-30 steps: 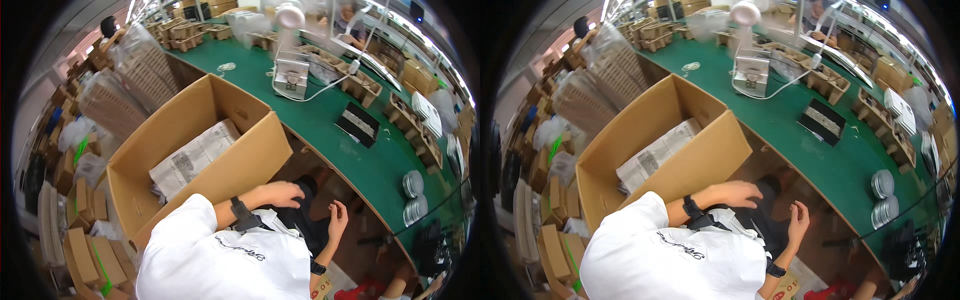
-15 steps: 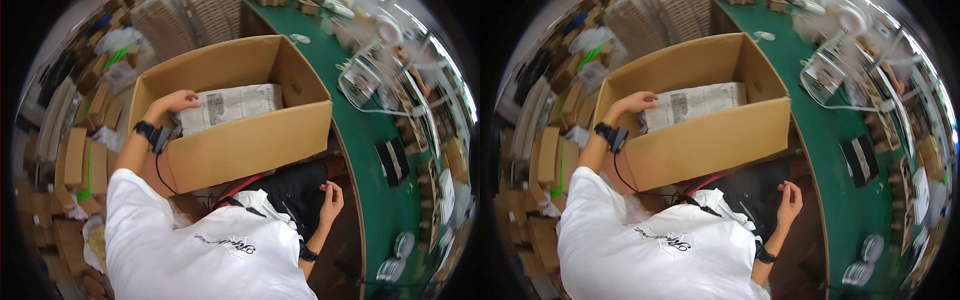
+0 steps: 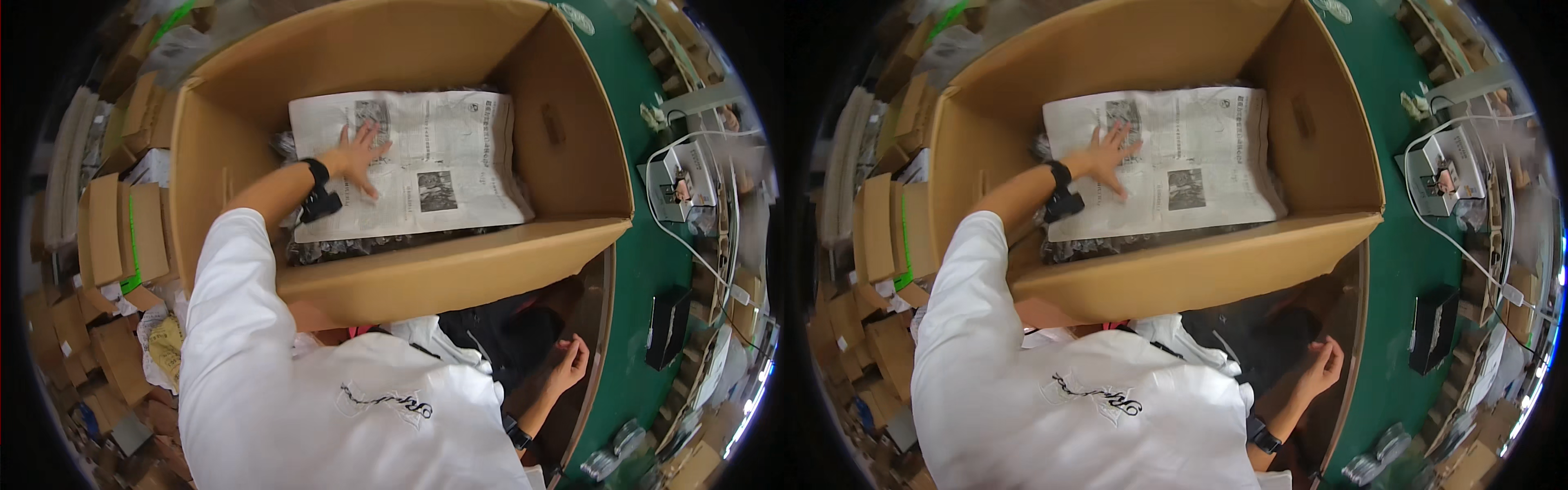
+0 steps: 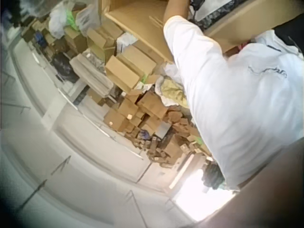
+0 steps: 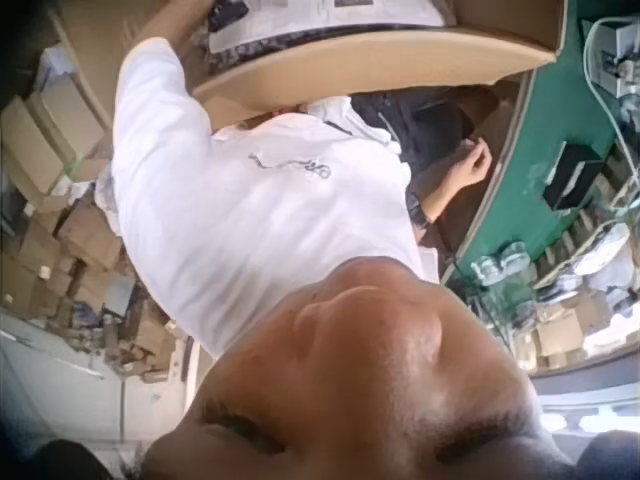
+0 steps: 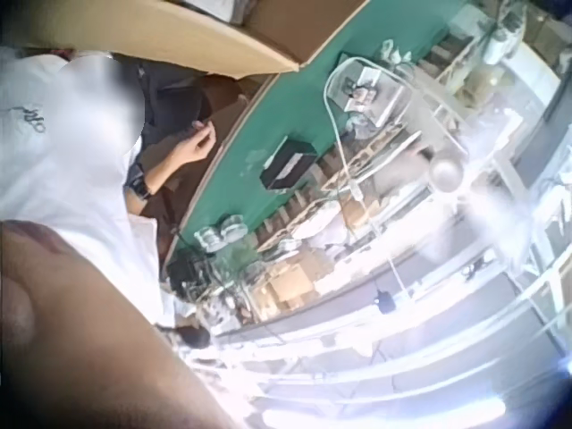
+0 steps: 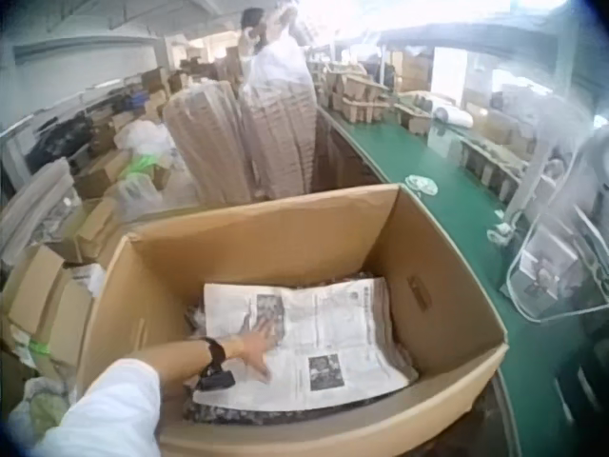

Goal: Assemble circular electronic components using an electric screwdriver.

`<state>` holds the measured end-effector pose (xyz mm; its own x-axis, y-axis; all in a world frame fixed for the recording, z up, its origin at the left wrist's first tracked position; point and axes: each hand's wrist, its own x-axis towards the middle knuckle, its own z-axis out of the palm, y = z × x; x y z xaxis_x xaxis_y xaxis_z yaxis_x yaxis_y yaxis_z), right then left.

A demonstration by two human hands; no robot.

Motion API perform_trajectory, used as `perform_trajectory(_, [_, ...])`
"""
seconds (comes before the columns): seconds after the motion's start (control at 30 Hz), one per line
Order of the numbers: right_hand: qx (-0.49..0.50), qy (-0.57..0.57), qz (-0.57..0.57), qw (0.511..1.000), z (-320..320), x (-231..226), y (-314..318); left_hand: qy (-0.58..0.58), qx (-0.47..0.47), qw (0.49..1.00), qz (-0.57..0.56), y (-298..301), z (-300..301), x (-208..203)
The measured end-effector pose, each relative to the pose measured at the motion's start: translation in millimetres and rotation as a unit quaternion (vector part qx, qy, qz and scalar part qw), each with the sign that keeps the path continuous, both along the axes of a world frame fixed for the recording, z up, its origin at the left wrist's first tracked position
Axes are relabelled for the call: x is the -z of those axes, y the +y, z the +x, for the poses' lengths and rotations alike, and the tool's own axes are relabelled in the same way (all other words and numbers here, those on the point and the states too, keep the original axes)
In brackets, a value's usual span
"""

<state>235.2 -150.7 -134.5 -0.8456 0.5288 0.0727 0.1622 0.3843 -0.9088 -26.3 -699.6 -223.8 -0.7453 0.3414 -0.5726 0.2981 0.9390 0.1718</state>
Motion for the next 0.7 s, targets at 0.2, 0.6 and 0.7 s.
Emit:
perform_trajectory(0.2, [0.037, -0.014, 0.014, 0.999, -4, -4, -4, 0.039, 0.051, 0.994, 0.093, 10, 52, 38])
perform_trajectory(0.6, [-0.161, -0.01, -0.039, 0.986, -70, 41, -16, 0.317, -0.151, 0.925, 0.146, -18, 49, -152])
perform_trajectory(0.7, [-0.198, 0.027, -0.046, 0.979, -84, 55, -23, 0.377, -0.279, 0.843, 0.263, -32, 110, -243])
